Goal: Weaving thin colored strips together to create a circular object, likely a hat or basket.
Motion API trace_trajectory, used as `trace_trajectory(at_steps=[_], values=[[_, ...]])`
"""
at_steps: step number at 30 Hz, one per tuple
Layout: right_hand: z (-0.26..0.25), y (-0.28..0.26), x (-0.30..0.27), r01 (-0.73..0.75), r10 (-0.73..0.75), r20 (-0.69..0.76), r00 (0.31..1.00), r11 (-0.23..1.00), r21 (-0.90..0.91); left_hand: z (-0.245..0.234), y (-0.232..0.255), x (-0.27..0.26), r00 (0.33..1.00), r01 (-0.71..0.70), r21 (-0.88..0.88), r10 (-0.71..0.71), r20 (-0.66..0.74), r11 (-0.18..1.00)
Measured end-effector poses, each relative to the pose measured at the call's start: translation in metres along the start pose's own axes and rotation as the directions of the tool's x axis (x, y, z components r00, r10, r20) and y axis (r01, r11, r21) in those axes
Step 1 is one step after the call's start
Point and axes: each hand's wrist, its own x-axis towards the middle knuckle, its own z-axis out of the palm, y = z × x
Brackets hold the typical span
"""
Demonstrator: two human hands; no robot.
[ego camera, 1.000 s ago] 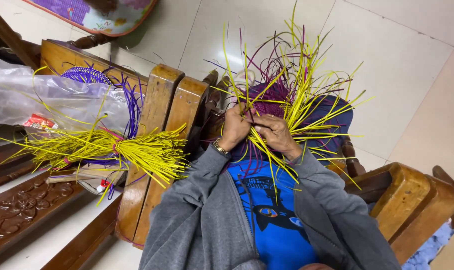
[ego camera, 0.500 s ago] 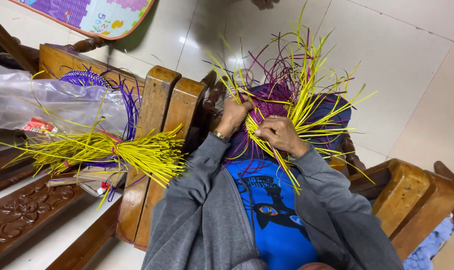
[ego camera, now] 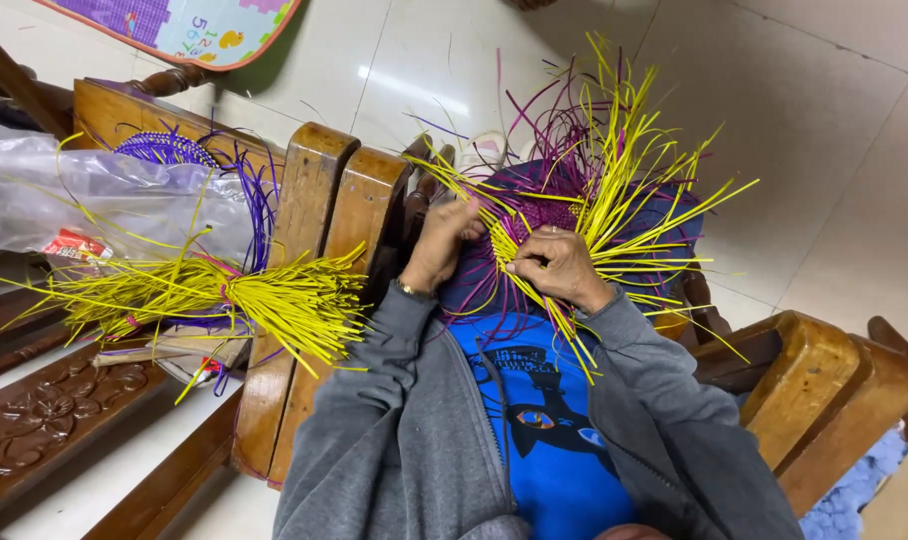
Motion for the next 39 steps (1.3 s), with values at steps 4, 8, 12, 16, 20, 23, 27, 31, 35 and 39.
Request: trace_trajectory(at_steps=[4, 8, 12, 16, 20, 23, 27, 31, 35, 39], values=[[0.002, 0.0, 0.0, 0.022, -0.022, -0.016, 1.0, 1.0, 0.003, 0.009, -0.008, -0.012, 0.988, -0.148, 0.322, 0.127, 0.086, 0.935], [0.006, 0.003, -0.002, 0.034, -0.034, -0.027, 0.999, 0.999, 0.007, 0.029, -0.001, -0.002, 0.99, -0.133, 0.407, 0.105, 0.092, 0.904], [0.013, 0.005, -0.007, 0.057, -0.054, -0.109, 0.993, 0.998, 0.029, 0.028, -0.038, 0.026, 0.982, -0.18, 0.41, 0.186, 0.024, 0.894], [0.016, 0.007, -0.009, 0.078, -0.076, -0.176, 0.981, 0.997, 0.007, 0.041, -0.031, 0.02, 0.955, -0.199, 0.614, 0.293, -0.055, 0.764], [0.015, 0.007, -0.01, 0.085, -0.08, -0.187, 0.979, 0.996, 0.019, 0.022, -0.032, 0.023, 0.984, -0.179, 0.399, 0.167, 0.065, 0.899], [0.015, 0.007, -0.01, 0.09, -0.079, -0.187, 0.979, 0.995, 0.047, 0.014, -0.035, 0.021, 0.994, -0.098, 0.282, 0.078, 0.081, 0.954], [0.019, 0.014, -0.013, 0.06, -0.043, -0.22, 0.975, 0.996, 0.07, 0.019, -0.058, 0.041, 0.991, -0.087, 0.446, 0.121, -0.049, 0.891], [0.02, 0.022, -0.014, 0.04, -0.024, -0.256, 0.966, 0.998, 0.057, 0.02, -0.07, 0.054, 0.993, -0.055, 0.467, 0.099, -0.07, 0.882], [0.021, 0.024, -0.015, 0.032, -0.016, -0.269, 0.963, 0.998, 0.057, 0.012, -0.034, 0.022, 0.996, -0.078, 0.3, 0.085, -0.013, 0.951], [0.021, 0.024, -0.015, 0.026, -0.014, -0.271, 0.963, 0.999, 0.041, 0.006, -0.02, -0.002, 0.982, -0.187, 0.419, 0.183, 0.05, 0.888]])
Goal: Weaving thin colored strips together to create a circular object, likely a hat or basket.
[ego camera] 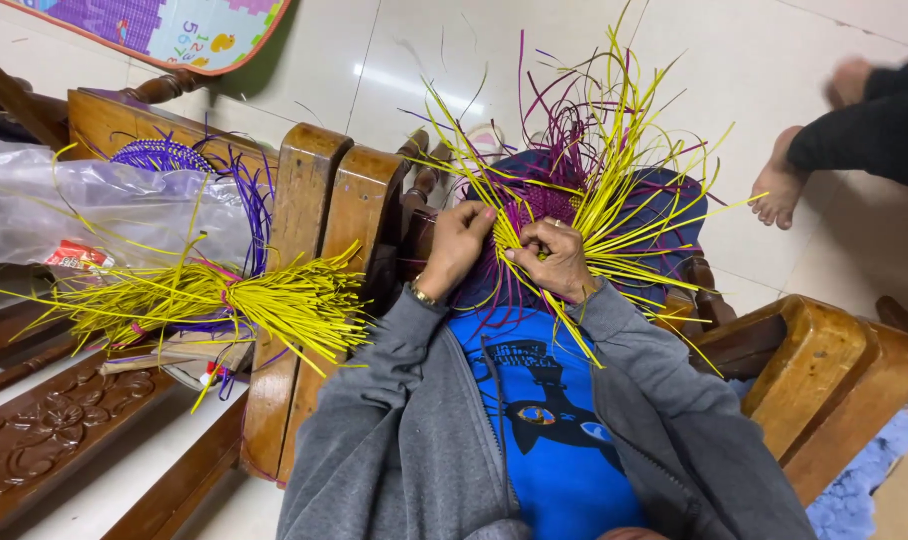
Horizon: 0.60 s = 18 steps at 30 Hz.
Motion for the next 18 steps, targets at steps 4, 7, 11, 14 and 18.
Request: trace_trajectory(at_steps=[4, 7, 11, 14, 18], values=[[-0.003, -0.007, 0.002, -0.032, 0.032, 0.018, 0.999, 0.999, 0.01, -0.001, 0.005, -0.008, 0.995, -0.1, 0.096, 0.098, 0.024, 0.99], [-0.009, -0.017, 0.003, -0.156, 0.156, -0.034, 0.987, 0.988, 0.005, -0.001, -0.009, -0.003, 0.996, -0.092, 0.087, 0.091, 0.016, 0.992], [-0.018, -0.014, 0.018, -0.117, 0.111, -0.077, 0.991, 0.99, -0.078, 0.003, -0.003, 0.001, 0.998, -0.065, 0.037, 0.065, 0.021, 0.997], [-0.014, -0.009, 0.023, -0.099, 0.096, -0.055, 0.994, 0.994, -0.052, 0.008, -0.007, 0.012, 1.0, -0.026, -0.035, 0.027, 0.012, 0.999], [-0.012, 0.001, 0.018, -0.082, 0.081, -0.016, 0.997, 0.991, -0.105, 0.019, 0.014, 0.021, 0.999, -0.002, -0.103, -0.003, -0.05, 0.995]])
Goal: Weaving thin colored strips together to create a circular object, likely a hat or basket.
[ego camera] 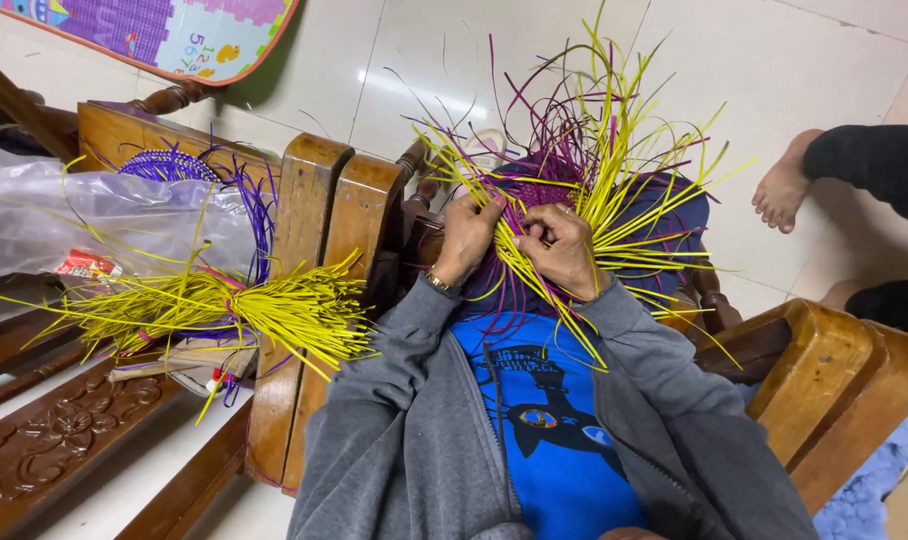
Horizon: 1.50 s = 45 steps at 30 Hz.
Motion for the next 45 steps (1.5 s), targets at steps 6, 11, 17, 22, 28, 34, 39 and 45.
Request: trace_trajectory(at_steps=[6, 11, 17, 22, 28, 34, 39, 45], values=[[0.006, 0.002, -0.002, -0.026, 0.028, -0.081, 0.996, 0.999, 0.018, 0.009, 0.009, 0.002, 0.999, -0.03, 0.013, 0.03, -0.014, 0.999], [0.005, -0.002, 0.001, 0.035, -0.04, -0.117, 0.992, 0.998, -0.044, 0.015, -0.018, 0.023, 0.995, 0.016, 0.024, -0.014, -0.096, 1.0], [0.004, -0.002, 0.0, 0.053, -0.063, -0.141, 0.988, 0.996, -0.078, 0.014, -0.034, 0.049, 0.975, 0.096, -0.065, -0.107, -0.194, 0.993], [0.004, -0.002, 0.0, 0.053, -0.062, -0.143, 0.988, 0.997, -0.062, -0.002, -0.039, 0.075, 0.924, 0.043, -0.113, -0.083, -0.373, 0.993], [0.002, 0.0, -0.003, 0.058, -0.065, -0.14, 0.988, 0.997, -0.058, -0.016, 0.029, 0.021, 0.969, 0.054, -0.154, -0.089, -0.232, 0.987], [0.007, 0.003, -0.006, 0.035, -0.041, -0.161, 0.986, 0.999, -0.036, -0.01, -0.016, -0.008, 0.995, -0.079, 0.206, 0.066, 0.071, 0.975], [0.015, -0.008, -0.023, -0.056, 0.058, -0.235, 0.97, 0.998, 0.015, 0.0, 0.004, -0.006, 0.965, -0.136, 0.168, 0.091, 0.247, 0.976], [0.019, 0.003, -0.024, -0.087, 0.086, -0.233, 0.969, 0.996, 0.004, 0.001, -0.003, 0.002, 0.976, -0.147, 0.244, 0.102, 0.19, 0.958]])
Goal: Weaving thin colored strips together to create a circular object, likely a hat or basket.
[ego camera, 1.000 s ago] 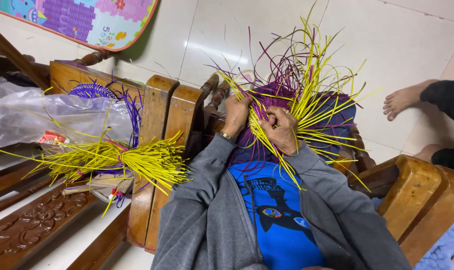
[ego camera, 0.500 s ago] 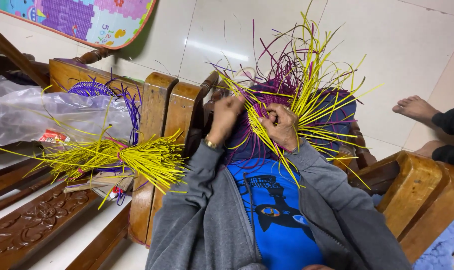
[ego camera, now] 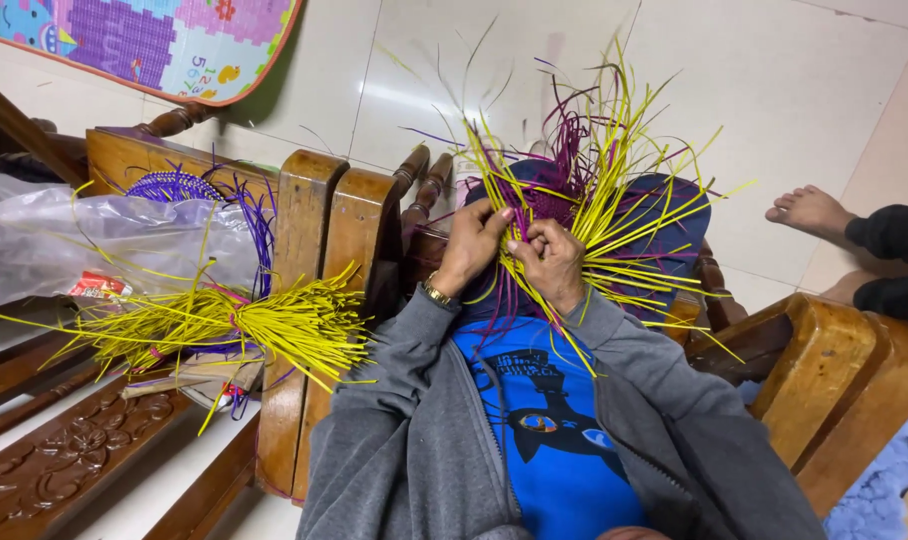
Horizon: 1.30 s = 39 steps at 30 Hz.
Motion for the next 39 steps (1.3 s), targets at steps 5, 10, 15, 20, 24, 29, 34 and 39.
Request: trace_trajectory(at_steps=[5, 10, 15, 20, 24, 29, 34, 39], values=[[-0.005, 0.003, 0.005, 0.005, -0.005, 0.068, 0.998, 1.0, -0.007, 0.012, 0.03, 0.006, 0.998, 0.053, -0.028, -0.054, -0.033, 0.998], [-0.011, 0.002, 0.009, -0.039, 0.036, 0.084, 0.996, 0.999, 0.03, 0.019, 0.026, 0.037, 0.989, 0.099, 0.077, -0.089, -0.12, 0.992], [-0.014, -0.001, 0.007, -0.067, 0.063, 0.082, 0.995, 0.997, 0.037, 0.014, -0.018, 0.057, 0.952, 0.214, 0.038, -0.199, -0.231, 0.976], [-0.016, -0.001, 0.009, -0.078, 0.072, 0.061, 0.995, 0.992, 0.098, 0.007, -0.014, 0.033, 0.958, 0.199, -0.275, -0.246, -0.146, 0.941], [-0.016, -0.003, 0.009, -0.077, 0.072, 0.053, 0.996, 0.992, 0.103, 0.01, 0.055, 0.003, 0.978, 0.21, -0.227, -0.205, 0.048, 0.951], [-0.017, -0.004, 0.009, -0.081, 0.077, 0.049, 0.996, 0.992, 0.096, 0.028, 0.027, 0.025, 0.975, 0.217, -0.042, -0.218, -0.038, 0.975], [-0.019, -0.004, 0.009, -0.086, 0.083, 0.048, 0.995, 0.993, 0.076, 0.028, 0.025, 0.047, 0.975, 0.172, 0.007, -0.169, -0.146, 0.985], [-0.019, -0.003, 0.01, -0.084, 0.081, 0.053, 0.995, 0.995, 0.062, 0.0, -0.046, 0.119, 0.934, 0.219, 0.084, -0.184, -0.305, 0.972]])
